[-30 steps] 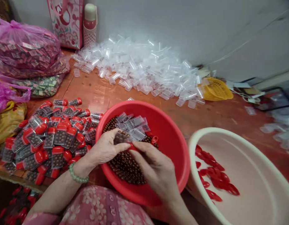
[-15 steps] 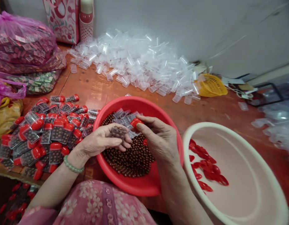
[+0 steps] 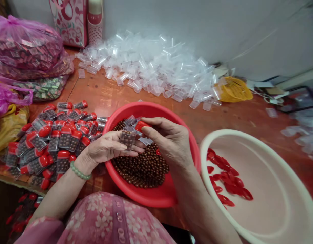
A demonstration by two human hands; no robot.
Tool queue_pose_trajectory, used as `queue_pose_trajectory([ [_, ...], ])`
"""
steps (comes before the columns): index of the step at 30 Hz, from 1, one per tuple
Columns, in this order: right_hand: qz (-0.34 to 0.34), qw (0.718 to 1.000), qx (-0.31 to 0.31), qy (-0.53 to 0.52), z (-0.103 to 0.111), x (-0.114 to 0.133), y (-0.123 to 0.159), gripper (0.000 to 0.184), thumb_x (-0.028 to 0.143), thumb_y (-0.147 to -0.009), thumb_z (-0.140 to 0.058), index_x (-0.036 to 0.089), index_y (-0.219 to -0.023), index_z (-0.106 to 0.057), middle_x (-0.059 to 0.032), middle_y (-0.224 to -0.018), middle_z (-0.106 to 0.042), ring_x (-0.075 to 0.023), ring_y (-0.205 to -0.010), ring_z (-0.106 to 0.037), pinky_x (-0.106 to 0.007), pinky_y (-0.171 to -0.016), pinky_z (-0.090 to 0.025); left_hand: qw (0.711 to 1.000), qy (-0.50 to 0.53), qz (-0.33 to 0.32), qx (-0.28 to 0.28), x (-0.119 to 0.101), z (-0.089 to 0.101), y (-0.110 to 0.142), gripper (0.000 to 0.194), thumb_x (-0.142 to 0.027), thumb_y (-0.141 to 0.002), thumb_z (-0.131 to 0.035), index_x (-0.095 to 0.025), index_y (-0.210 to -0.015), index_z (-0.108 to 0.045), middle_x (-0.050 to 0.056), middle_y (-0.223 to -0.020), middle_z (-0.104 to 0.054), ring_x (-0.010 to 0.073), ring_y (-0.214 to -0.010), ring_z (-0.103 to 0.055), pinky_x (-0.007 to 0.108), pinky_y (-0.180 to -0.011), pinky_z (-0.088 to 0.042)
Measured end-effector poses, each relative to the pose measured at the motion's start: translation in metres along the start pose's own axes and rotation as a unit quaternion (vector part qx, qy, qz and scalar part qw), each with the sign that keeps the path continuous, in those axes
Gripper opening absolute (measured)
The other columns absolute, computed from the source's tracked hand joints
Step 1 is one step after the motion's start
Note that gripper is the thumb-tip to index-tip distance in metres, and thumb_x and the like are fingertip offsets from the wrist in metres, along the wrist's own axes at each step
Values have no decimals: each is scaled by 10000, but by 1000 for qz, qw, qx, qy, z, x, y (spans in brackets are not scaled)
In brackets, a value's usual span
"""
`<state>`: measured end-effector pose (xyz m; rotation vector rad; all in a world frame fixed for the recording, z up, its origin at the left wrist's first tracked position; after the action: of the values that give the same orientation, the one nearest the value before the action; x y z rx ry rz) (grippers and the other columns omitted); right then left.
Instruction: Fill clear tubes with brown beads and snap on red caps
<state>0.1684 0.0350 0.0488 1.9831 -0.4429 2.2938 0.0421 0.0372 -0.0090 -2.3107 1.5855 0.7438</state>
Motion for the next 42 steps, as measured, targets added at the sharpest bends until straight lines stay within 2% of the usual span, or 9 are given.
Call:
queue_pose_trajectory([
  [3, 6, 1000, 22, -5, -7, 1, -4, 161, 217, -755, -745, 263, -910, -751, 6, -860, -743, -124, -761, -668, -261, -721, -537, 1000, -21, 2, -11, 3, 2, 0, 408, -84, -714, -699, -103, -1119, -651, 142, -1098, -720, 227, -1007, -696, 314, -917, -521],
  [7, 13, 999, 49, 7, -15, 2, -7, 150, 256, -742, -757, 243, -892, -748, -3, -795, -733, -133, -695, -656, -265, -650, -535, 998, -56, 11, -36, 6, 4, -2, 315, -169, -750, -728, -105, -1051, -664, 142, -1042, -728, 186, -925, -708, 281, -878, -521],
  [13, 36, 994, 90, 42, -23, 5, -8, 123, 253, -761, -738, 232, -881, -749, -20, -835, -746, -154, -768, -680, -292, -724, -555, 996, -80, 15, -38, 9, 4, -6, 310, -233, -728, -762, -102, -989, -656, 134, -1017, -722, 151, -829, -700, 265, -826, -522],
  [18, 49, 990, 123, 57, -26, 5, -7, 111, 256, -781, -726, 243, -889, -746, -23, -858, -744, -160, -775, -686, -301, -719, -559, 996, -80, 15, -40, 10, 6, -9, 279, -239, -722, -769, -107, -939, -656, 94, -894, -717, 136, -786, -679, 250, -778, -526],
  [26, 106, 959, 181, 190, -14, 10, -9, 135, 255, -850, -661, 230, -966, -726, -39, -893, -727, -170, -810, -669, -315, -756, -526, 988, -115, -11, -100, 5, 11, -8, 349, -281, -736, -769, -120, -1003, -613, 56, -870, -659, 136, -790, -643, 271, -755, -500],
  [34, 128, 922, 250, 268, 4, 19, -2, 143, 274, -873, -630, 231, -966, -731, -42, -828, -723, -159, -713, -650, -281, -651, -503, 982, -156, -36, -100, 0, 9, -10, 338, -278, -780, -719, -131, -1055, -588, 43, -896, -635, 124, -810, -625, 260, -743, -464],
  [36, 116, 930, 231, 261, 8, 19, -3, 138, 280, -864, -643, 234, -960, -732, -42, -827, -724, -163, -714, -654, -283, -647, -509, 981, -168, -32, -91, 1, 7, -11, 312, -262, -792, -703, -137, -1056, -593, 45, -905, -641, 121, -821, -623, 256, -754, -458],
  [40, 106, 963, 144, 204, 13, 19, -8, 141, 270, -838, -681, 248, -971, -724, -38, -899, -733, -180, -811, -674, -305, -724, -536, 978, -186, -24, -95, 2, 7, -12, 295, -267, -803, -686, -151, -1063, -606, 57, -927, -663, 129, -845, -621, 262, -770, -450],
  [42, 116, 963, 146, 195, 6, 19, -7, 144, 255, -837, -683, 251, -975, -722, -32, -904, -735, -181, -833, -675, -318, -765, -536, 976, -192, -26, -96, 2, 7, -11, 299, -283, -795, -694, -151, -1051, -614, 59, -917, -666, 137, -849, -618, 271, -775, -453],
])
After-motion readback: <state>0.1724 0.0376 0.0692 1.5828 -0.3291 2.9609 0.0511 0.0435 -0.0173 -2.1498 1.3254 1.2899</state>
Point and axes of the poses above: each hand's wrist, its own y-axis away from the middle knuckle, its own z-axis out of the back of the hand, x = y × z, the point moved 8 cm from there along -y, towards the middle knuckle
